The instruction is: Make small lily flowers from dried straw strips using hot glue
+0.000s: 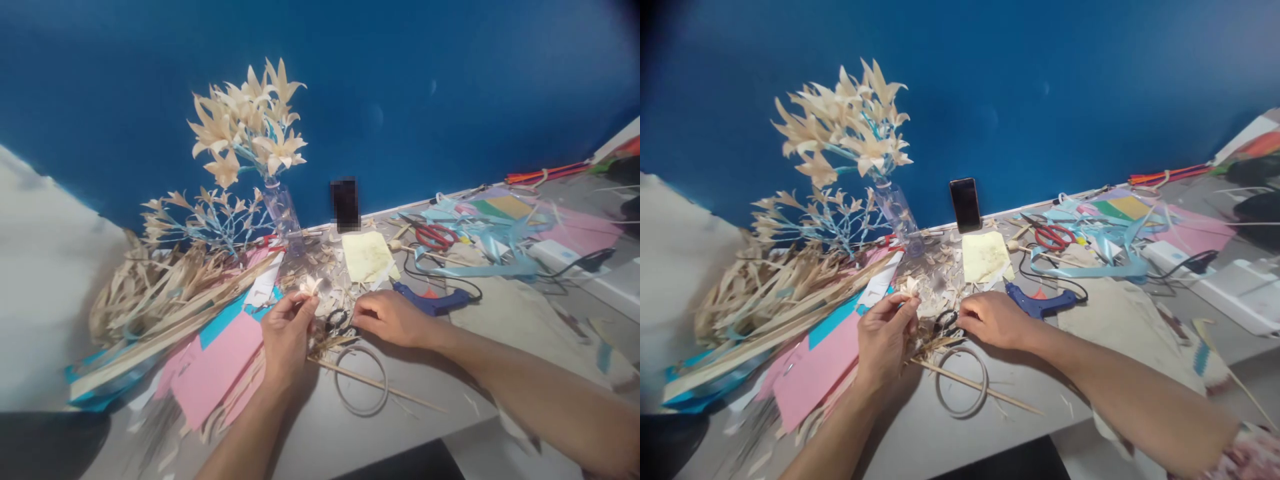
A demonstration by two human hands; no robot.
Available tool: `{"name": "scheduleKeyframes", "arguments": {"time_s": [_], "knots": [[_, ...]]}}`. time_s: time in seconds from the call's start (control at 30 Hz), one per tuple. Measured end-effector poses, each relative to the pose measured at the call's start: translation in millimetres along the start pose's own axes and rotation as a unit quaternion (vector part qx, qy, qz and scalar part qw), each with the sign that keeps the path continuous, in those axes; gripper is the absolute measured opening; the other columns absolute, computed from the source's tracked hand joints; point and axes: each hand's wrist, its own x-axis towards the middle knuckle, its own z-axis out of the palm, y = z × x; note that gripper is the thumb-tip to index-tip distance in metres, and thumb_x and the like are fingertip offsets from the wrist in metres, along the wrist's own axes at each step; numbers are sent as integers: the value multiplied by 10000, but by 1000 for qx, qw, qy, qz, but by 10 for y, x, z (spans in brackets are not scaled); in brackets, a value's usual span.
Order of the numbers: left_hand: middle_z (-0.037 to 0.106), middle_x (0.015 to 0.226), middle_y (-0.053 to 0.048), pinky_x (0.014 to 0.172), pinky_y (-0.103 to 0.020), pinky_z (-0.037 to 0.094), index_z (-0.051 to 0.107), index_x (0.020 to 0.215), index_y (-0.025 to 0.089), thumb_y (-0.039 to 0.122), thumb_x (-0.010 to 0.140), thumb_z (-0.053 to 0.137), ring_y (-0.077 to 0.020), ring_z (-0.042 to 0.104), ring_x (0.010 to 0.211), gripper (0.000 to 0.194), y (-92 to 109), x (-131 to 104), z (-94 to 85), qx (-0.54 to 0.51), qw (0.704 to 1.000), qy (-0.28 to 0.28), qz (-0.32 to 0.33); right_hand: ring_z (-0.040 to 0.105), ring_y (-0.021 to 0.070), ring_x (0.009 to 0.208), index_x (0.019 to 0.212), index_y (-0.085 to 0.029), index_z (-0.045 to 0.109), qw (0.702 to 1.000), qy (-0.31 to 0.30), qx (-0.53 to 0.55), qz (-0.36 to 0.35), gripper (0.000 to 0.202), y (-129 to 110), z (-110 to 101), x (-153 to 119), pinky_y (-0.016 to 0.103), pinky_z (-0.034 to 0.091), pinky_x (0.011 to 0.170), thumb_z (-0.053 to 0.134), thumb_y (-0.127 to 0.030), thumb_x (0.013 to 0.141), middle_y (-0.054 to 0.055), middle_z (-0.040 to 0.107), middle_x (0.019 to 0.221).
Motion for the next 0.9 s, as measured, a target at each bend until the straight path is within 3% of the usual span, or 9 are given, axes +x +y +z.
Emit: {"name": "scheduleKeyframes", "arguments": {"time_s": [0.13, 0.2, 0.37, 0.5, 0.6, 0.73, 0.9], "knots": [[478, 480, 83, 402, -164, 292, 632, 778, 180, 341, 700, 787, -52, 388, 407, 237, -5, 11, -10, -33, 999, -5, -3, 608, 162, 739, 827, -173, 698, 999, -1, 9, -41, 233, 34, 32, 1, 258, 358, 664, 521, -251, 957, 57, 717, 815], [484, 492, 82, 427, -153, 310, 626, 765, 179, 328, 696, 793, -48, 401, 431, 234, -14, 8, -6, -49, 999, -13, -10, 580, 147, 697, 773, -171, 675, 999, 1, -3, -40, 227, 35, 38, -7, 253, 340, 643, 526, -223, 937, 41, 695, 766], [465, 471, 83, 439, -151, 313, 621, 756, 176, 346, 734, 764, -49, 405, 429, 223, -48, 13, -9, -42, 998, -31, -28, 384, 99, 552, 614, -173, 458, 999, 21, -17, -16, 300, 42, -6, -21, 251, 244, 564, 487, -176, 912, -37, 475, 572], [482, 480, 78, 435, -159, 300, 623, 769, 181, 351, 737, 757, -55, 404, 429, 219, -82, 38, -21, -18, 1000, -19, -16, 317, 100, 539, 599, -183, 368, 998, 58, 13, -13, 380, 56, -17, -15, 252, 229, 554, 428, -250, 967, -52, 378, 546], [471, 461, 74, 443, -171, 300, 629, 731, 173, 339, 750, 735, -62, 392, 430, 198, -100, 18, 6, 27, 999, -45, -10, 384, 102, 539, 603, -180, 433, 996, 74, 41, -6, 403, 33, 0, -7, 243, 258, 559, 426, -303, 986, -38, 463, 549], [468, 459, 62, 458, -183, 319, 633, 661, 153, 282, 747, 714, -67, 383, 444, 175, -128, -67, 79, 66, 994, -92, -12, 541, 124, 631, 707, -175, 611, 996, 79, 43, -1, 291, -31, 8, 0, 235, 319, 612, 472, -229, 958, 11, 651, 687], [543, 612, 33, 535, -210, 437, 637, 706, 167, 273, 759, 718, -105, 501, 565, 144, -189, -121, 84, 46, 993, -110, 9, 523, 115, 573, 664, -173, 662, 997, 61, 28, 25, 226, -54, 10, -10, 235, 292, 564, 621, -250, 873, -3, 642, 612]]}}
